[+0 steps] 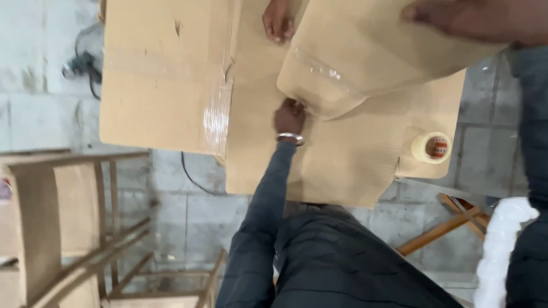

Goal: The person wraps a wooden stool in foam sheeting and corrugated cardboard, then applies tape to secure the packaging.

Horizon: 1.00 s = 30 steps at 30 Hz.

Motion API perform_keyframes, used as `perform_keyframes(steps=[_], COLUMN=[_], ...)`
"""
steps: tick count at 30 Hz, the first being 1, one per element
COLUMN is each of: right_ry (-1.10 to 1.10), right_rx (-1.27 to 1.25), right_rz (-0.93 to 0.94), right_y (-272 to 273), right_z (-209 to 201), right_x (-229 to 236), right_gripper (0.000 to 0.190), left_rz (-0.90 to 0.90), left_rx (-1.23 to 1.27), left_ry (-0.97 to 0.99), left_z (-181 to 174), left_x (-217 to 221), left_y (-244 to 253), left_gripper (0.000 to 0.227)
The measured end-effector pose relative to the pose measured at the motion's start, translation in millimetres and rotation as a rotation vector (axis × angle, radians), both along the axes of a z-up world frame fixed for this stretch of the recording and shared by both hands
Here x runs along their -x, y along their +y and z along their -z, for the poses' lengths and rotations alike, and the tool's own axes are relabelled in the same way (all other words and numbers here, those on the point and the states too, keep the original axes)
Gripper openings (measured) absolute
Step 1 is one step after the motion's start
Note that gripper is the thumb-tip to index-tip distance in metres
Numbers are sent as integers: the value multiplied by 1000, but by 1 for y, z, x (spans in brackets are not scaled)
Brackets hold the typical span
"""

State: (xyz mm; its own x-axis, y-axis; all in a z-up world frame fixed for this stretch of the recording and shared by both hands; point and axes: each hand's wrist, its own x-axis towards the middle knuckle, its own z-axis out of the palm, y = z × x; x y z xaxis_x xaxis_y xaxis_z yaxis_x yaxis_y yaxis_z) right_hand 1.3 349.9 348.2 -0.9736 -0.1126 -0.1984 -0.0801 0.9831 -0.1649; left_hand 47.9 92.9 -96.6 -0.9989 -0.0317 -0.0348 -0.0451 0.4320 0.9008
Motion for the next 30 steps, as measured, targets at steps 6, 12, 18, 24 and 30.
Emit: perform_keyframes(steps=[6,12,18,24,30], right_ry=[503,389,138,264,1278], right_rx=[-41,49,65,-121,751], right_rz=[-495,-536,-557,-296,261], right_y=[-113,-147,-115,-102,-83], right_z=[-64,-64,-43,-72,70], right_x=[-42,-57,-48,-48,-108], right_gripper=[46,46,53,74,100], left_rz=[602,802,597,518,523], left_rx=[-564,-455,-734,-657,-769], left_ry=[530,570,428,587,330], left_z=[-259,-264,-307,-359,-346], left_x=[131,170,132,107,115], left_y=[-80,-72,-49,-43,-45], left_gripper=[108,132,115,85,80])
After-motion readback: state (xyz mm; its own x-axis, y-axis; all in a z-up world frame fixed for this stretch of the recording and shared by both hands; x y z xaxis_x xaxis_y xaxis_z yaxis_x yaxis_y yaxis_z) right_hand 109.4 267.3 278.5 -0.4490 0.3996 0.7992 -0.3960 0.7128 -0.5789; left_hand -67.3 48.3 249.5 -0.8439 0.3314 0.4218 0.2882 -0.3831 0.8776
